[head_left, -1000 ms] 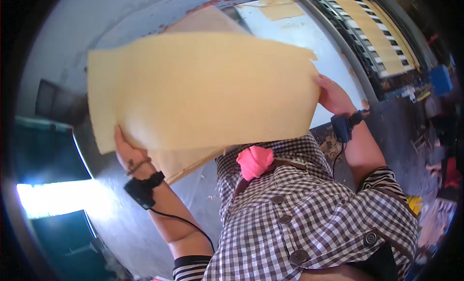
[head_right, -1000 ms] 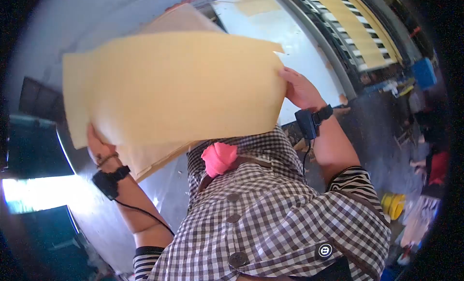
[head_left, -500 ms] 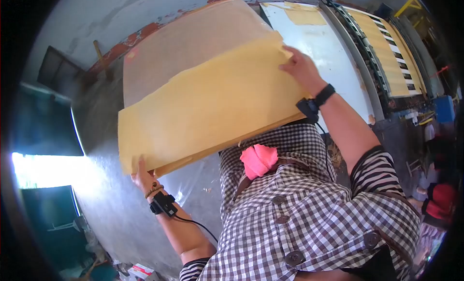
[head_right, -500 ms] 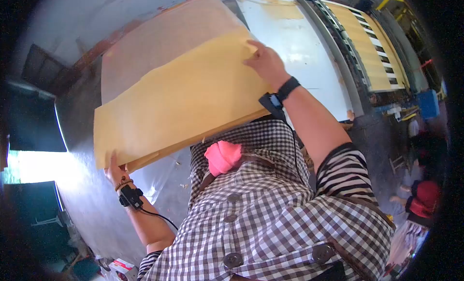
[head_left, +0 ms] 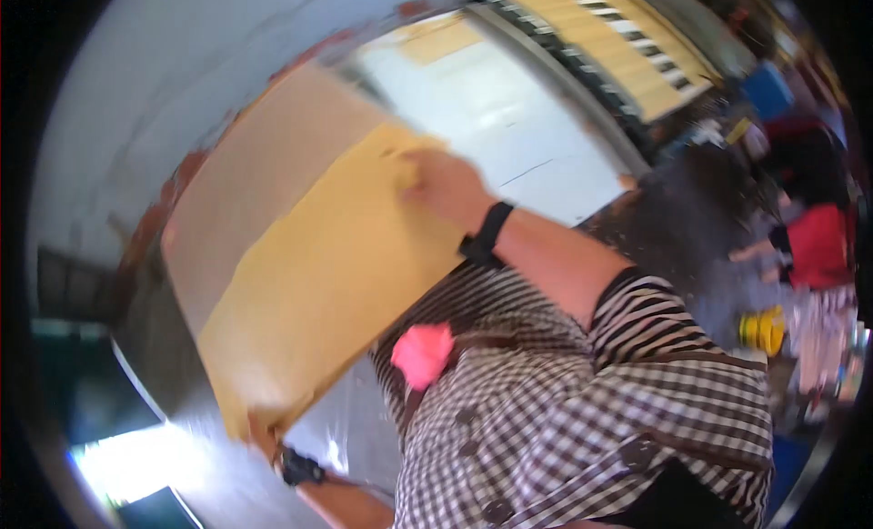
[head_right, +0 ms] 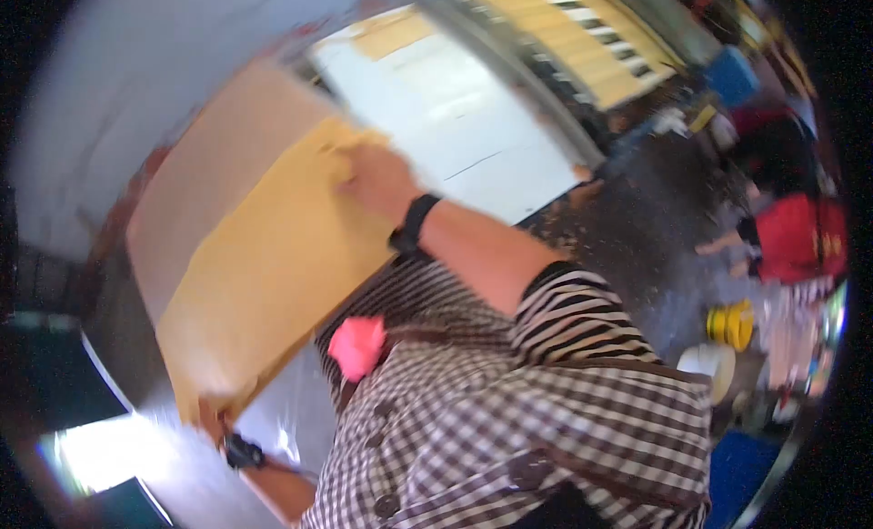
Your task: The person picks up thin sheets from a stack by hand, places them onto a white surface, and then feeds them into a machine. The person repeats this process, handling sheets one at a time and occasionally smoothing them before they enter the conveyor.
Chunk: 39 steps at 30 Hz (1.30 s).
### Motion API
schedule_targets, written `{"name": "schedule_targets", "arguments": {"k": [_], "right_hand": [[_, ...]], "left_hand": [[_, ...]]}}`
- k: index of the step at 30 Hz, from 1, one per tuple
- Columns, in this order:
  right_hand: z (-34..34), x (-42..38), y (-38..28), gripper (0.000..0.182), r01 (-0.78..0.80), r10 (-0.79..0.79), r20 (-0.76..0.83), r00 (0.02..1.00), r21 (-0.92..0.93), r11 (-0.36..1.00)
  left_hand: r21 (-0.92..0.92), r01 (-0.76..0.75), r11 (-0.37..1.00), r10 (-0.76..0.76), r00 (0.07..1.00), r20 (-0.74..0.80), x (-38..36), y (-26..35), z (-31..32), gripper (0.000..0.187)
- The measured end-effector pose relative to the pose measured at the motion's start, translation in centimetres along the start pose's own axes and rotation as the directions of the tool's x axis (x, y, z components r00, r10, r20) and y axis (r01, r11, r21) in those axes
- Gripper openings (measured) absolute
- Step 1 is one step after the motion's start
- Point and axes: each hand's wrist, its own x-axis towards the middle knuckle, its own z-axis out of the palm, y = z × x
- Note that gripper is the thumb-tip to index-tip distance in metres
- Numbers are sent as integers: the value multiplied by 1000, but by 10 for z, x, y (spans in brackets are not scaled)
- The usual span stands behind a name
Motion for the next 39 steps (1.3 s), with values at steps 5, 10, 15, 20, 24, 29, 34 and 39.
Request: {"name": "schedule_targets", "arguments": {"k": [5, 10, 15, 20, 24, 29, 34, 39], "right_hand": [[-13, -5, 20, 49, -184, 208, 56, 977, 716, 673], [-46, -16, 144, 88, -241, 516, 324, 793, 944, -223], [-62, -32, 180, 115, -5, 582, 274, 766, 907, -421], [-88, -33, 183, 125, 161, 487, 117, 866, 856, -491], [-123, -28, 144, 104, 158, 620, 204, 757, 865, -477], [-77, -15, 246, 62, -433, 607, 328, 724, 901, 29], [-135, -52, 307, 36, -462, 780, 202, 592, 878, 124], [-204, -113, 98, 27, -99, 722, 125, 681, 992, -79]], "left_hand": [[522, -284, 805, 544, 705, -456, -89, 45, -27, 56], [327, -668, 669, 738, 650, -181, -111, 68, -4, 37], [75, -770, 634, 773, 634, -26, -147, 103, 10, 32], [47, -920, 390, 921, 389, -33, -151, 109, 20, 28], [5, -915, 404, 915, 404, 23, -160, 111, 26, 26], [-146, -916, 372, 928, 373, 27, -160, 117, 40, 21], [-429, -888, 163, 976, 82, 202, -249, 229, 84, 30], [-583, -795, -167, 896, -370, 246, -345, 345, 100, 66]]}}
